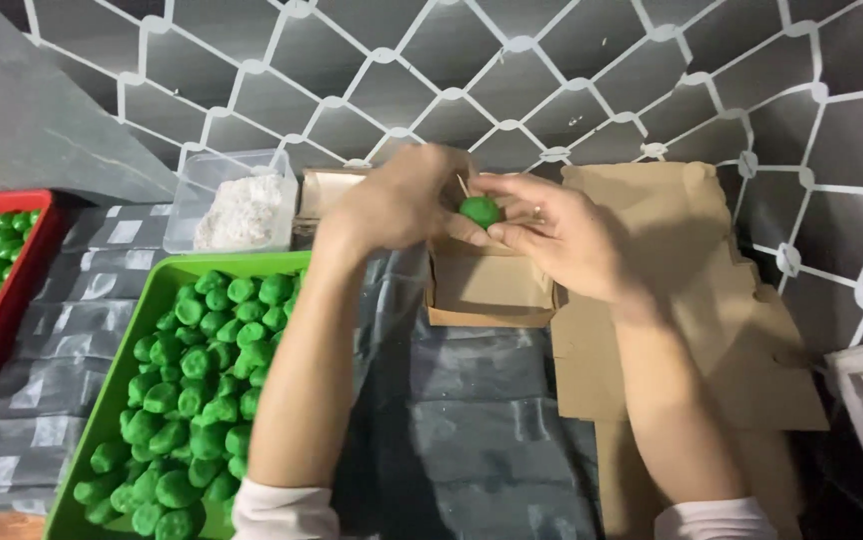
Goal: The person is picking up green dough balls from a tray and arranging them into a small cardboard box, then folding the box closed.
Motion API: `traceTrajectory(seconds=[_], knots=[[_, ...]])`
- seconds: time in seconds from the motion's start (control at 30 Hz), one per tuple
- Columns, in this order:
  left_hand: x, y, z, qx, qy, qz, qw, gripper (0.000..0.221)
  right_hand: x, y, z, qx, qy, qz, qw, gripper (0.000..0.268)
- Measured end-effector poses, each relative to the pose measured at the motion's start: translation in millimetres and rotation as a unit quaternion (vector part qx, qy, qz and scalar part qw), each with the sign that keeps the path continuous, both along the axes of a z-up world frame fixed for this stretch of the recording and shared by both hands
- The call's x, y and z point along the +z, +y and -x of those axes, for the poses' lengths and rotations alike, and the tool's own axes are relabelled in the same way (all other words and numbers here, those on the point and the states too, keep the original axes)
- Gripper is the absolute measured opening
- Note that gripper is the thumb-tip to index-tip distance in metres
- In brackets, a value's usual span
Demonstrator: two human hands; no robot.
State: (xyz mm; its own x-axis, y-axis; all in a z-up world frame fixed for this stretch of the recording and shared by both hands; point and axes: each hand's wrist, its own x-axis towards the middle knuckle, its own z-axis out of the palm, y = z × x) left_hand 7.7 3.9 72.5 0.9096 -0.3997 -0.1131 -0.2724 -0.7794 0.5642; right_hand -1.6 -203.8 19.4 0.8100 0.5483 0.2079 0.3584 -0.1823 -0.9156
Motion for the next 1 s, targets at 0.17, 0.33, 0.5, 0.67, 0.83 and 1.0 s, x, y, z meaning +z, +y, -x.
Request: traceTrajectory(seconds=[0.17, 0.33, 0.5, 0.67, 0.83, 1.0], knots=[[-31, -4, 2, 0.008, 0.007, 0.083, 0.996, 0.035, -11, -3, -11, -0.027, -0.024, -0.001, 0.999, 0.035], [-86, 12, -13, 0.051, -0.029, 0.216, 0.975, 0.028, -6, -1, -6, -0.079, -0.010, 0.101, 0.992, 0.028], [-126, 26, -30, 0.233, -0.098, 0.114, 0.961, 0.035, -45, 20, -19, -0.088, -0.039, 0.147, 0.985, 0.030], [-120, 34, -20, 0.216, 0.081, 0.030, 0.973, 0.055, -80, 40, -27, -0.067, -0.052, 0.248, 0.965, 0.034], [-136, 40, -30, 0.177, 0.226, 0.083, 0.954, 0.048, -103, 49, -34, -0.068, -0.078, 0.334, 0.937, 0.031], [-143, 38, -29, 0.157, 0.238, 0.107, 0.952, 0.042, -129, 56, -28, -0.053, -0.140, 0.340, 0.929, 0.018]])
